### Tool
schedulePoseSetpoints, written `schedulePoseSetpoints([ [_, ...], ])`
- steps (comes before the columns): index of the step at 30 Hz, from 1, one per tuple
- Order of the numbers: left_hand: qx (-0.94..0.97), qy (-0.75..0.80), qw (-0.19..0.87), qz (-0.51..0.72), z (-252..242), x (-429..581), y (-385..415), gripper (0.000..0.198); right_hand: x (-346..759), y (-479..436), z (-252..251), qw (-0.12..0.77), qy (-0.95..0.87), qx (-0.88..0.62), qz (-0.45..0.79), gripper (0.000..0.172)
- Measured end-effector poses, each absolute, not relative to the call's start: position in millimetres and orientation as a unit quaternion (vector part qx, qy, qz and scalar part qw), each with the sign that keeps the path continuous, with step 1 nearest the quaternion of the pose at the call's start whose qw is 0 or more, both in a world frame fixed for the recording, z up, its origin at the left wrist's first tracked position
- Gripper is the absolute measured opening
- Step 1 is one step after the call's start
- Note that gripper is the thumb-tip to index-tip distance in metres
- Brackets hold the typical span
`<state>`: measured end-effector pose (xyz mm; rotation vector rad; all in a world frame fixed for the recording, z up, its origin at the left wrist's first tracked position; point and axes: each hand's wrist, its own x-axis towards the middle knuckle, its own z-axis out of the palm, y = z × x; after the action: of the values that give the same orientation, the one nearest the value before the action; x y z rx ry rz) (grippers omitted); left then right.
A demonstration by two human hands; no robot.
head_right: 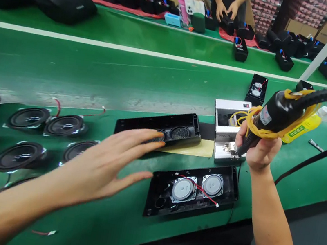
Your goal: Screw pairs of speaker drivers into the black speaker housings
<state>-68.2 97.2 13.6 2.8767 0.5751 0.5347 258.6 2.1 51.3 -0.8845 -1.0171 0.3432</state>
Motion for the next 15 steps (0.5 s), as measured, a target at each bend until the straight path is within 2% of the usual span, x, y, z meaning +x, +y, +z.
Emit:
schedulePoseSetpoints([
  [2, 0.971, 0.125, 0.118, 0.165, 25, -45, 65, 0.058, 258, 0, 52, 0.765, -0.471, -0.409, 0.163, 0.073],
  [7, 0.977, 0.071, 0.186, 0.081, 18, 15, 13, 0.076, 258, -6, 54, 0.765, -0.464, -0.411, 0.175, 0.08],
  [9, 0.976, 0.056, 0.2, 0.069, 7, 30, 6, 0.061, 257, -8, 56, 0.765, -0.451, -0.421, 0.186, 0.086],
  [12, 0.968, 0.038, 0.229, 0.091, -5, 38, 2, 0.022, 253, -13, 64, 0.774, -0.434, -0.42, 0.191, 0.083],
  [15, 0.958, 0.052, 0.254, 0.124, -8, 32, 3, 0.017, 260, -31, 78, 0.786, -0.431, -0.41, 0.169, 0.076],
])
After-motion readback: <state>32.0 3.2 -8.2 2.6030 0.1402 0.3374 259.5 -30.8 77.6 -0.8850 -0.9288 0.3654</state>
